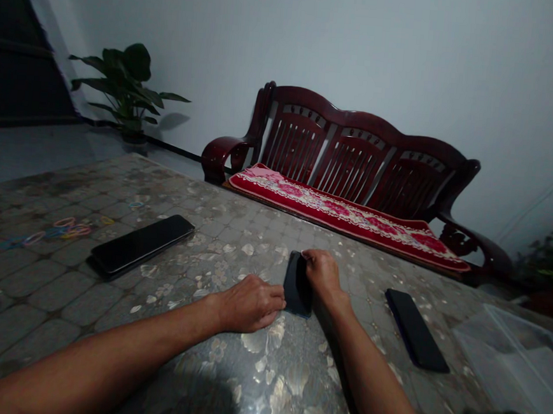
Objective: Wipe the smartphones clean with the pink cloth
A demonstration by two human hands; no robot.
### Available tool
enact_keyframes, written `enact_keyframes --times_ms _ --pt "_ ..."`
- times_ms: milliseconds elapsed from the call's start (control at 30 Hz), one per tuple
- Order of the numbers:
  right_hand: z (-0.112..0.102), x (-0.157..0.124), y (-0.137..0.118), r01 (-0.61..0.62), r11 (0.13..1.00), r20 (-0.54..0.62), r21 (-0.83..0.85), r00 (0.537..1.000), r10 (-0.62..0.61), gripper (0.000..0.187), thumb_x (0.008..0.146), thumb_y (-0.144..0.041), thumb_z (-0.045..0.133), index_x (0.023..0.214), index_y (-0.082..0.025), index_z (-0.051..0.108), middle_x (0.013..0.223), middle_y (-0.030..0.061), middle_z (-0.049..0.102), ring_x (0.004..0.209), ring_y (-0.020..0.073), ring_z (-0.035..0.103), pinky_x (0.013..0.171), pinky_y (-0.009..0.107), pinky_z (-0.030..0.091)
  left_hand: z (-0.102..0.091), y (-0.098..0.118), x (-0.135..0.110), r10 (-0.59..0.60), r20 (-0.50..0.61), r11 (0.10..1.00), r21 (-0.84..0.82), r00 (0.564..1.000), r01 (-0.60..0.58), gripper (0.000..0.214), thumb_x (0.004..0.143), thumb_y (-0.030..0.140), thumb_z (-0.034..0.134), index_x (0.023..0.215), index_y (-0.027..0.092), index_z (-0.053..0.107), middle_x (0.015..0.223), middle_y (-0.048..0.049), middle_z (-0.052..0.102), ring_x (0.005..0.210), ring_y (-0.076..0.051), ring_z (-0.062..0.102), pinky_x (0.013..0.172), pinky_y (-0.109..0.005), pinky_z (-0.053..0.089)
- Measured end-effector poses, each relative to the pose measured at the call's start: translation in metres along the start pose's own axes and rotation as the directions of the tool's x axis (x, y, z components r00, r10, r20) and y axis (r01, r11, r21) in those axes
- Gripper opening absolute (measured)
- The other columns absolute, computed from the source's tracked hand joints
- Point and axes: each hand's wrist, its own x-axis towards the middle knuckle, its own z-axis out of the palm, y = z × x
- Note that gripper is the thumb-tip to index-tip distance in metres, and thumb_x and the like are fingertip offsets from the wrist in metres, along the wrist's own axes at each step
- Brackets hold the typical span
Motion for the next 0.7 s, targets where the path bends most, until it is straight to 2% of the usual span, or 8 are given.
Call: enact_keyframes --times_ms 133,267,500,600,700 --pt "0.000 0.001 -0.010 0.071 0.997 0.025 -0.007 0.997 -0.071 0.034 0.090 -0.006 0.051 0.102 -0.021 0.079 0.106 0.0100 0.077 0.104 0.0242 0.066 0.089 0.030 0.048 -0.003 0.000 0.002 0.005 0.032 1.000 0.019 0.999 -0.006 0.015 0.088 0.018 0.054 0.093 0.021 0.068 0.090 -0.0029 0.069 0.070 -0.016 0.066 0.061 -0.027 0.048" --pt "0.003 0.006 -0.012 0.164 0.985 0.020 0.056 0.986 -0.165 0.037 0.085 -0.002 0.054 0.102 -0.023 0.079 0.104 0.0085 0.078 0.103 0.0238 0.066 0.091 0.030 0.048 -0.002 0.000 0.000 0.020 0.006 0.999 0.024 1.000 -0.020 0.018 0.088 0.018 0.055 0.099 0.021 0.068 0.091 -0.0039 0.069 0.072 -0.017 0.066 0.062 -0.026 0.048" --pt "0.011 0.012 -0.011 0.113 0.990 -0.036 0.087 0.993 -0.110 0.036 0.087 -0.003 0.052 0.102 -0.022 0.079 0.104 0.0098 0.078 0.101 0.0245 0.067 0.090 0.031 0.049 0.001 -0.001 -0.003 0.021 -0.010 1.000 0.014 1.000 -0.020 0.021 0.088 0.017 0.054 0.103 0.022 0.068 0.093 -0.0044 0.069 0.074 -0.017 0.066 0.063 -0.026 0.049" --pt "0.013 0.009 -0.013 0.127 0.989 -0.037 0.073 0.992 -0.125 0.037 0.086 -0.002 0.052 0.103 -0.022 0.079 0.103 0.0096 0.078 0.101 0.0239 0.067 0.089 0.031 0.049 0.002 -0.002 -0.003 0.017 0.001 1.000 0.010 1.000 -0.017 0.020 0.088 0.017 0.055 0.102 0.022 0.068 0.094 -0.0045 0.069 0.074 -0.017 0.066 0.064 -0.026 0.049" --pt "0.011 0.006 -0.012 0.191 0.978 -0.010 0.089 0.982 -0.190 0.037 0.086 -0.002 0.053 0.103 -0.023 0.079 0.102 0.0071 0.078 0.102 0.0222 0.066 0.089 0.029 0.049 0.003 -0.002 -0.003 0.015 0.004 1.000 0.005 1.000 -0.015 0.020 0.088 0.017 0.056 0.103 0.022 0.068 0.095 -0.0044 0.069 0.075 -0.017 0.066 0.066 -0.026 0.050"
